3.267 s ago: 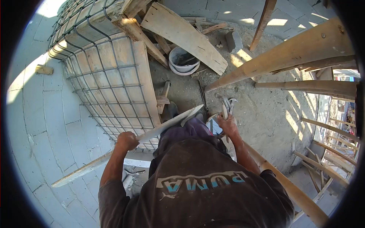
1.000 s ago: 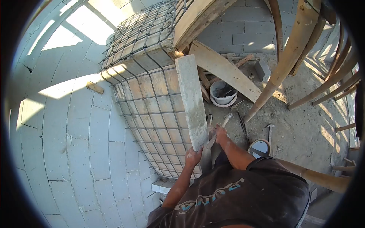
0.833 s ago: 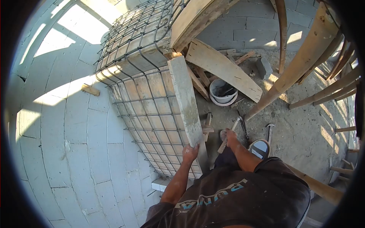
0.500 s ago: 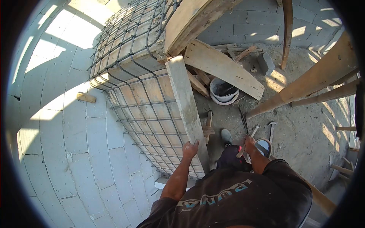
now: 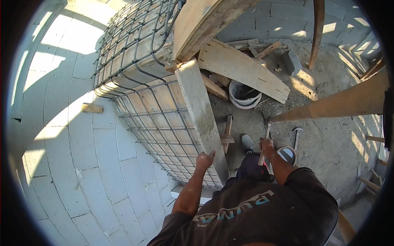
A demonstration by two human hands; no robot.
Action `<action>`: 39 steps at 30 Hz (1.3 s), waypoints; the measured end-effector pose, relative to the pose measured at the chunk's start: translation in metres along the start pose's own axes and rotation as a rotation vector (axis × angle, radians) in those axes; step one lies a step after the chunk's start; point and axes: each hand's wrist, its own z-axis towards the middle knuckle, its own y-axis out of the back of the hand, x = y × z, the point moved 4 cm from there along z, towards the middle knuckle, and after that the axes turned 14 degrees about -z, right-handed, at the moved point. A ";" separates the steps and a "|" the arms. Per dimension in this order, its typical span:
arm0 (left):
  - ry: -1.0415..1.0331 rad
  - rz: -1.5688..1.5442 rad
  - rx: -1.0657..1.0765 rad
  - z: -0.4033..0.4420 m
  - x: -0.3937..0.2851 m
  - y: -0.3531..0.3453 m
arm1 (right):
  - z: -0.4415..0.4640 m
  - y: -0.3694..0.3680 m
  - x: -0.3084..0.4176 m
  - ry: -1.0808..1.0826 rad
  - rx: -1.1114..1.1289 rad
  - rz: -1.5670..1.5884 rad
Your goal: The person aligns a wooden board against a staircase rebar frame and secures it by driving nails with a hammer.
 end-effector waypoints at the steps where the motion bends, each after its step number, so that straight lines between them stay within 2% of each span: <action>1: -0.004 -0.004 0.001 0.000 0.000 -0.001 | -0.005 -0.007 0.006 0.008 0.032 -0.011; 5: 0.105 -0.071 0.078 0.018 0.028 -0.010 | -0.007 -0.025 0.015 -0.006 0.118 -0.123; 8: 0.066 -0.034 0.122 0.025 0.033 -0.016 | -0.013 -0.031 0.017 -0.066 0.121 -0.254; 9: -0.050 0.061 0.029 0.015 0.013 -0.009 | -0.016 -0.031 0.019 -0.084 0.118 -0.298; 12: -0.036 0.028 0.012 0.004 -0.014 -0.002 | -0.012 -0.026 0.014 -0.054 0.169 -0.287; 18: 0.003 0.065 0.013 0.000 -0.023 0.005 | 0.000 0.002 0.014 -0.129 0.071 -0.297; 21: 0.052 0.043 0.012 0.000 -0.020 0.002 | 0.009 0.024 0.013 0.037 0.075 -0.463; 24: 0.128 0.035 0.014 -0.003 -0.027 0.006 | 0.087 0.037 -0.035 0.330 0.061 -0.865; 26: 0.156 0.003 0.005 -0.007 -0.032 0.009 | 0.133 0.044 -0.071 0.491 0.057 -1.025; 28: 0.177 -0.034 0.005 -0.010 -0.039 0.013 | 0.128 0.044 -0.065 0.530 0.089 -1.182; 30: 0.193 -0.074 0.015 -0.014 -0.046 0.017 | 0.127 0.046 -0.063 0.439 0.159 -1.333; 32: 0.158 -0.089 0.009 -0.015 -0.050 0.022 | 0.129 0.043 -0.067 0.504 0.106 -1.320; 34: 0.144 -0.087 0.008 -0.013 -0.049 0.021 | 0.160 0.042 -0.100 0.617 0.081 -1.175; 39: 0.152 -0.001 -0.020 -0.009 -0.046 0.017 | 0.108 0.037 -0.073 0.554 0.134 -0.977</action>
